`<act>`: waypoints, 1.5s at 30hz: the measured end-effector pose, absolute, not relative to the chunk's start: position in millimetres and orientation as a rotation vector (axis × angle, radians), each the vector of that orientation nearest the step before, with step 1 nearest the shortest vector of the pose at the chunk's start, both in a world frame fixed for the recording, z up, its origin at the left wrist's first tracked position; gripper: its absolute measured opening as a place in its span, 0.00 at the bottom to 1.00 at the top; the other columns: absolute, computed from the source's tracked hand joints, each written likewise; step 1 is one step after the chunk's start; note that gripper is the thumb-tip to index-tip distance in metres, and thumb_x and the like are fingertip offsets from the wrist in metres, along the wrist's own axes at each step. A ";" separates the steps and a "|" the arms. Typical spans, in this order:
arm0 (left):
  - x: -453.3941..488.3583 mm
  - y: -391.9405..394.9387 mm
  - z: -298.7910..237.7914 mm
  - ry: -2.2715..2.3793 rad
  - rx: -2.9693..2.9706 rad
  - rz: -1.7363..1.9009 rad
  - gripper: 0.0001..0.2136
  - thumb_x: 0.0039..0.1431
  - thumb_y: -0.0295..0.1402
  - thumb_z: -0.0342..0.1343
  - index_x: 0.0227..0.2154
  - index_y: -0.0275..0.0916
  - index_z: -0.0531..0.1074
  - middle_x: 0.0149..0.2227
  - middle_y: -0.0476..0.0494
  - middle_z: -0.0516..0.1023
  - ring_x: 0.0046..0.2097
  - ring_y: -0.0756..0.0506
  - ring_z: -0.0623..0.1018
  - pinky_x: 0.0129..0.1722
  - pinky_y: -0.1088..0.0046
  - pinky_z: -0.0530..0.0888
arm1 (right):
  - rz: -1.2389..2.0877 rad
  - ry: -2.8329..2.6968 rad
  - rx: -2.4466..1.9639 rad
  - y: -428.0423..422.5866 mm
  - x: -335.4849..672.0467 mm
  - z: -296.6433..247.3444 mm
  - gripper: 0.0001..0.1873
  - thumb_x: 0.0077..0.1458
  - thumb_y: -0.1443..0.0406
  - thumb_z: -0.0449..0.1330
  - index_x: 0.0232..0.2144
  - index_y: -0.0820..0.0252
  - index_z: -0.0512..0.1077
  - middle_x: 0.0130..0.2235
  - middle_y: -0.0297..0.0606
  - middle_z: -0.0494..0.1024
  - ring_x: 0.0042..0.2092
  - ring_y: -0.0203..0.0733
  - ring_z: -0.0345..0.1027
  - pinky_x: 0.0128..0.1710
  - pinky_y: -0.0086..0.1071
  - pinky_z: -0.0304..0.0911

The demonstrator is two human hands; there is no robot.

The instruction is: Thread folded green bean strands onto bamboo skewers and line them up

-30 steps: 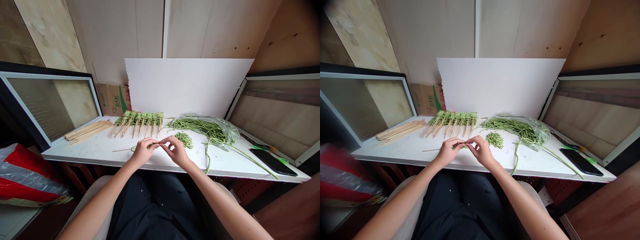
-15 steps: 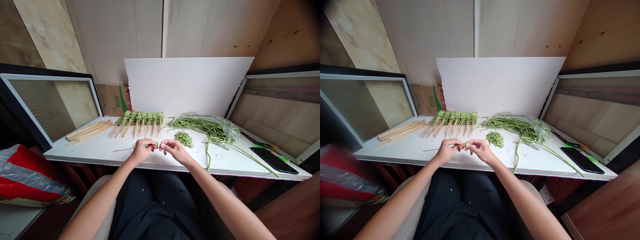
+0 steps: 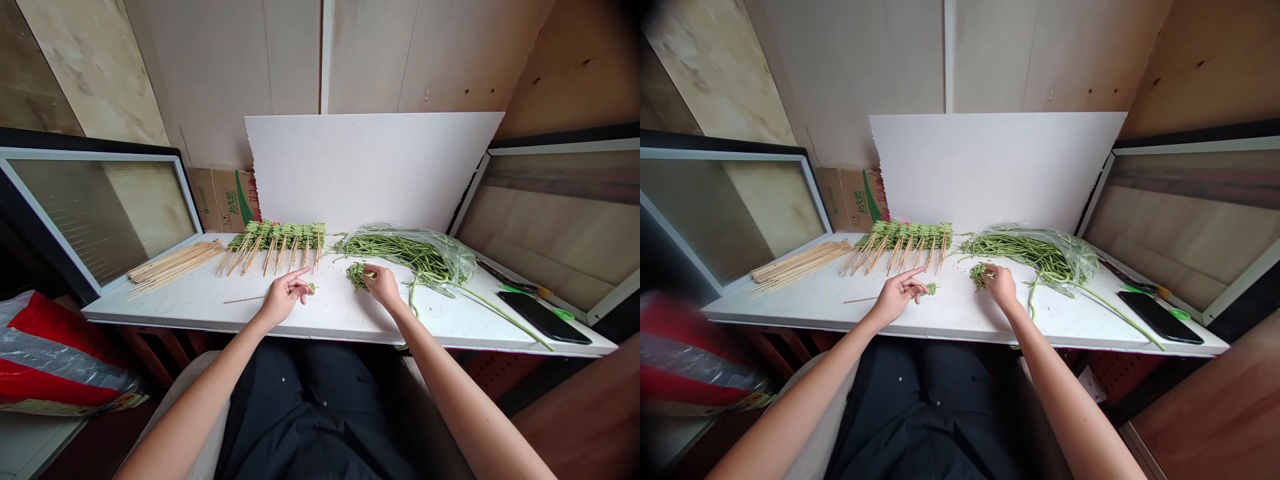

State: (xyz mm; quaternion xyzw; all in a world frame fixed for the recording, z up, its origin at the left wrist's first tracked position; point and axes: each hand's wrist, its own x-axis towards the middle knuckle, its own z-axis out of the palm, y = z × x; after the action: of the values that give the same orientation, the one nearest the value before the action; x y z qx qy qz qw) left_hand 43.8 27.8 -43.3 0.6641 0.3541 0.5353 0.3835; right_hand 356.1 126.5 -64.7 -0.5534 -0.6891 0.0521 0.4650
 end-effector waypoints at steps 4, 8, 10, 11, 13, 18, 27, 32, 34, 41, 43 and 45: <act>49.0 25.4 -47.0 0.893 1.594 1.386 0.36 0.61 0.37 0.68 0.70 0.34 0.64 0.49 0.28 0.85 0.39 0.41 0.87 0.41 0.63 0.82 | 0.034 -1.855 -1.215 108.0 337.6 -50.4 0.21 0.56 0.68 0.68 0.53 0.60 0.81 0.52 0.53 0.82 0.50 0.57 0.73 0.49 0.51 0.70; 52.5 20.3 -47.1 0.929 1.660 1.348 0.41 0.61 0.33 0.68 0.74 0.43 0.57 0.61 0.27 0.78 0.45 0.39 0.87 0.48 0.60 0.84 | 0.241 -2.156 -0.758 67.2 291.8 -29.4 0.18 0.66 0.63 0.64 0.57 0.50 0.78 0.45 0.42 0.84 0.45 0.49 0.71 0.48 0.45 0.71; 55.0 17.0 -45.7 0.943 1.710 1.323 0.45 0.61 0.30 0.68 0.76 0.45 0.51 0.59 0.30 0.80 0.44 0.40 0.88 0.50 0.60 0.84 | 0.182 -2.197 -0.617 49.7 273.2 -25.4 0.17 0.68 0.65 0.62 0.57 0.50 0.78 0.45 0.43 0.83 0.46 0.50 0.70 0.49 0.46 0.70; 56.6 15.4 -45.0 0.946 1.731 1.316 0.46 0.60 0.28 0.67 0.76 0.46 0.48 0.56 0.33 0.82 0.43 0.41 0.88 0.49 0.61 0.84 | 0.153 -2.210 -0.569 43.2 266.7 -25.1 0.18 0.68 0.67 0.61 0.58 0.50 0.77 0.46 0.44 0.83 0.47 0.50 0.70 0.49 0.46 0.70; 59.6 12.6 -44.2 0.944 1.772 1.293 0.49 0.60 0.24 0.66 0.77 0.48 0.44 0.52 0.37 0.85 0.40 0.43 0.87 0.48 0.62 0.84 | 0.097 -2.214 -0.517 34.9 259.3 -26.5 0.20 0.69 0.70 0.57 0.58 0.51 0.76 0.47 0.45 0.83 0.47 0.51 0.69 0.47 0.46 0.71; 60.5 12.4 -46.4 0.913 1.811 1.231 0.51 0.60 0.23 0.66 0.77 0.54 0.40 0.63 0.31 0.76 0.40 0.46 0.87 0.46 0.64 0.84 | 0.043 -2.175 -0.494 34.9 262.4 -27.9 0.14 0.70 0.70 0.55 0.44 0.52 0.81 0.38 0.43 0.81 0.42 0.50 0.67 0.41 0.43 0.70; 43.4 22.0 -42.4 1.182 1.959 1.303 0.07 0.64 0.35 0.65 0.39 0.38 0.82 0.37 0.40 0.86 0.36 0.43 0.85 0.42 0.65 0.82 | 0.113 -1.990 -0.646 48.5 280.7 -25.4 0.07 0.70 0.64 0.59 0.41 0.53 0.78 0.40 0.42 0.82 0.44 0.51 0.70 0.47 0.47 0.69; 47.0 18.9 -38.9 1.166 2.088 1.368 0.08 0.65 0.36 0.64 0.40 0.39 0.83 0.38 0.40 0.86 0.36 0.44 0.83 0.39 0.68 0.80 | 0.122 -2.066 -0.604 44.1 277.8 -25.3 0.09 0.67 0.59 0.64 0.47 0.52 0.80 0.40 0.44 0.82 0.45 0.53 0.70 0.46 0.47 0.70; 48.2 17.0 -38.2 1.164 2.165 1.361 0.08 0.66 0.37 0.63 0.41 0.39 0.84 0.39 0.40 0.85 0.37 0.45 0.82 0.39 0.69 0.79 | 0.075 -2.083 -0.586 43.1 276.8 -25.3 0.09 0.67 0.59 0.64 0.46 0.51 0.82 0.38 0.44 0.82 0.44 0.52 0.70 0.45 0.47 0.70; 51.4 11.0 -33.8 1.139 2.304 1.354 0.10 0.69 0.38 0.62 0.44 0.39 0.84 0.36 0.42 0.81 0.30 0.49 0.72 0.34 0.71 0.71 | 0.074 -2.102 -0.527 40.9 275.6 -24.2 0.08 0.69 0.60 0.62 0.44 0.51 0.82 0.36 0.42 0.81 0.42 0.50 0.69 0.44 0.46 0.69; 52.3 10.2 -32.9 1.121 2.293 1.372 0.09 0.68 0.38 0.62 0.41 0.39 0.84 0.35 0.42 0.81 0.31 0.48 0.73 0.34 0.70 0.71 | 0.082 -2.080 -0.508 39.5 274.6 -24.2 0.08 0.68 0.61 0.62 0.44 0.50 0.82 0.36 0.42 0.82 0.42 0.50 0.69 0.44 0.45 0.69; 52.7 9.6 -32.0 1.104 2.284 1.381 0.08 0.68 0.37 0.63 0.40 0.40 0.84 0.36 0.41 0.82 0.33 0.46 0.76 0.36 0.69 0.72 | 0.087 -2.063 -0.502 37.3 273.3 -23.8 0.08 0.68 0.62 0.62 0.44 0.49 0.82 0.36 0.42 0.82 0.42 0.51 0.69 0.44 0.46 0.70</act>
State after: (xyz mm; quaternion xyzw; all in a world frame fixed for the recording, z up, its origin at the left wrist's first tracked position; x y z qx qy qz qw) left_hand 52.7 9.6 -32.0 0.7845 0.3791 0.4742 0.1263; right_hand 273.3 37.3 -23.8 -0.2064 -0.8482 0.0357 0.4865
